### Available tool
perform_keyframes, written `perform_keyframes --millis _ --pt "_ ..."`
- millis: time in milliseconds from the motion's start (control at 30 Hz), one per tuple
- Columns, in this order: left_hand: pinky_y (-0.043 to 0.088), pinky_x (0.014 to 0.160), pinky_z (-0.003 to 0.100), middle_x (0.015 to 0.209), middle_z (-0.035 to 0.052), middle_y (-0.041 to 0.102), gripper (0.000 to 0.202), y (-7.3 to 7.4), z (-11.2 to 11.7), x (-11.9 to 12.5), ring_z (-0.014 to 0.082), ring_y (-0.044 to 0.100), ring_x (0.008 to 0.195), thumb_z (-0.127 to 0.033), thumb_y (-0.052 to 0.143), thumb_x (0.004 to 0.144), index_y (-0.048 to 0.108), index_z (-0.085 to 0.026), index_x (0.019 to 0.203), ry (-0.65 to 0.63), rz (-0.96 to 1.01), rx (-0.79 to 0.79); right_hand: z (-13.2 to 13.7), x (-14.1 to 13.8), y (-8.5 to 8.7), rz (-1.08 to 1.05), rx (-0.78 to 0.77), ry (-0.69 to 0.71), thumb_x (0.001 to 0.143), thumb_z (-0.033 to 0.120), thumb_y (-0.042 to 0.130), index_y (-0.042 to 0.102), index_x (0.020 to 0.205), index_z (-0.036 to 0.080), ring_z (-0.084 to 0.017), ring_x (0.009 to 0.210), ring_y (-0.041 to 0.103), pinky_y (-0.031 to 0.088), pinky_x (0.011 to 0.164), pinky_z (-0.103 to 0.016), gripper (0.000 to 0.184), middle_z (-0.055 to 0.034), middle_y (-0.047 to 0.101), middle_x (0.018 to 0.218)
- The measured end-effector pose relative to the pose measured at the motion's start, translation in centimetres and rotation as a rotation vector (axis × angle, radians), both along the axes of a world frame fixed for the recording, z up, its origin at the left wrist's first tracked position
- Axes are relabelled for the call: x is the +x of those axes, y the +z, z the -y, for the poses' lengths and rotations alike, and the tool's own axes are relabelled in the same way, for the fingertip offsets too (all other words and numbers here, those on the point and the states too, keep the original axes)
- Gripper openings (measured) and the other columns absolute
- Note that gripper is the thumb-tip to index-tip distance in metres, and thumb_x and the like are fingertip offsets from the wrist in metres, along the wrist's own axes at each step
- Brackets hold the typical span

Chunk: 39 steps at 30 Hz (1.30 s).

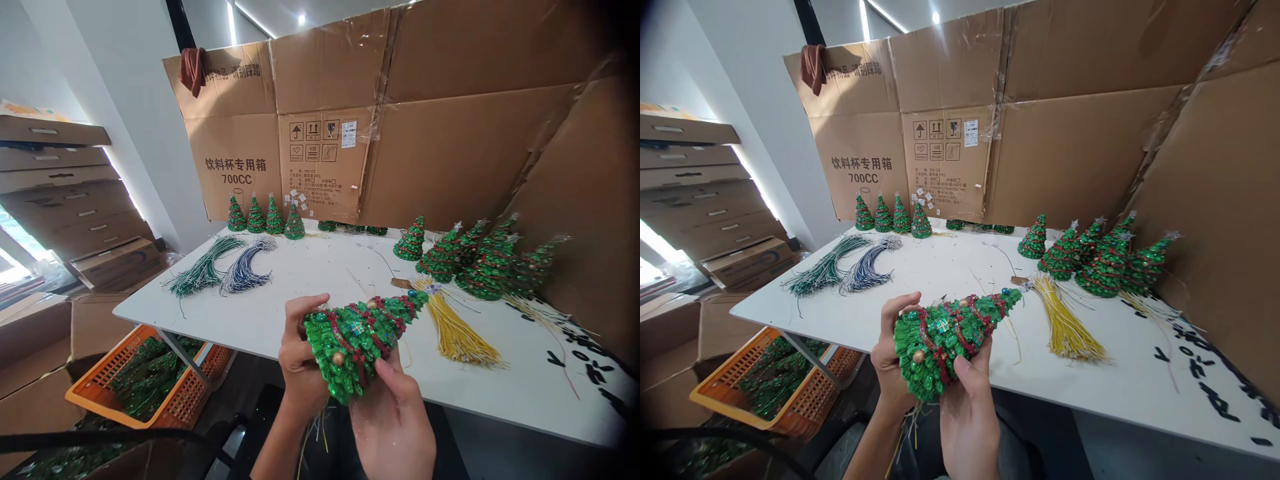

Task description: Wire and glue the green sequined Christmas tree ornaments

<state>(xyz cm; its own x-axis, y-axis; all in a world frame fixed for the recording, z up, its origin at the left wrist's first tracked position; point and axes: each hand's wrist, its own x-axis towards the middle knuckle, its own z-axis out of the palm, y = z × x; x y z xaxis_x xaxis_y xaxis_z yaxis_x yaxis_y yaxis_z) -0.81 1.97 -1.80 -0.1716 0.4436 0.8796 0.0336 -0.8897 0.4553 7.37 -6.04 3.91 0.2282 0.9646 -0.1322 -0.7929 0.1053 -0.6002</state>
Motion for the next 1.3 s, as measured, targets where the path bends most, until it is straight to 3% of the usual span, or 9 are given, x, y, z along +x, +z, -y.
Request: perform_keyframes --millis 167,367,500,700,933,1133,1300 --pt "0.059 0.082 0.041 0.138 0.0078 0.067 0.049 0.0 0.1 -0.1 0.0244 0.066 0.110 -0.048 0.069 0.104 0.072 -0.020 0.064 0.056 0.009 0.002 -0.5 0.2 -1.3 -0.029 -0.053 0.013 0.081 0.047 0.085 0.059 0.156 0.043 -0.035 0.138 0.068 0.059 0.110 -0.055 0.079 -0.0013 0.078 0.142" --pt "0.056 0.082 0.046 0.141 0.0065 0.069 0.040 0.5 0.1 -0.2 0.0284 0.061 0.114 -0.037 0.075 0.101 0.067 -0.021 0.065 0.155 -0.022 0.082 0.1 -0.2 -0.1 -0.019 -0.052 0.005 0.087 0.044 0.078 0.058 0.157 0.041 -0.033 0.135 0.070 0.058 0.112 -0.052 0.073 -0.0006 0.077 0.143" --pt "0.053 0.088 0.049 0.140 0.0066 0.068 0.042 0.4 0.1 -0.3 0.0301 0.057 0.119 -0.038 0.071 0.103 0.063 -0.020 0.066 0.211 -0.039 0.125 0.3 -0.4 0.3 -0.026 -0.074 0.005 0.085 0.045 0.081 0.059 0.157 0.040 -0.034 0.136 0.069 0.058 0.111 -0.052 0.076 -0.0013 0.078 0.142" --pt "0.049 0.091 0.047 0.144 0.0036 0.066 0.037 0.5 0.2 -0.3 0.0283 0.054 0.121 -0.030 0.066 0.106 0.061 -0.020 0.071 0.200 -0.049 0.158 0.2 -0.6 0.3 -0.008 -0.052 -0.007 0.086 0.044 0.080 0.060 0.155 0.041 -0.033 0.137 0.067 0.055 0.114 -0.052 0.072 -0.0002 0.076 0.145" --pt "0.049 0.094 0.048 0.140 0.0048 0.066 0.042 0.7 0.5 0.0 0.0290 0.054 0.121 -0.038 0.056 0.111 0.056 -0.021 0.073 0.181 -0.056 0.108 0.3 -0.5 0.6 -0.003 -0.023 0.002 0.088 0.042 0.078 0.062 0.153 0.039 -0.034 0.141 0.065 0.053 0.116 -0.053 0.068 -0.0002 0.074 0.148" --pt "0.049 0.099 0.049 0.141 0.0052 0.064 0.028 0.6 0.6 -0.1 0.0297 0.054 0.124 -0.028 0.068 0.101 0.060 -0.022 0.075 0.112 -0.088 0.064 0.3 -0.5 0.4 0.011 -0.007 -0.007 0.088 0.042 0.077 0.057 0.157 0.039 -0.034 0.145 0.062 0.052 0.118 -0.054 0.071 0.0000 0.069 0.155" --pt "0.047 0.106 0.051 0.148 0.0055 0.057 0.025 0.0 0.4 -0.2 0.0292 0.052 0.127 -0.034 0.058 0.108 0.064 -0.025 0.085 0.017 -0.084 0.021 0.3 -0.6 0.1 0.009 -0.014 -0.033 0.086 0.043 0.080 0.054 0.159 0.042 -0.033 0.147 0.060 0.050 0.120 -0.053 0.078 0.0019 0.066 0.158"
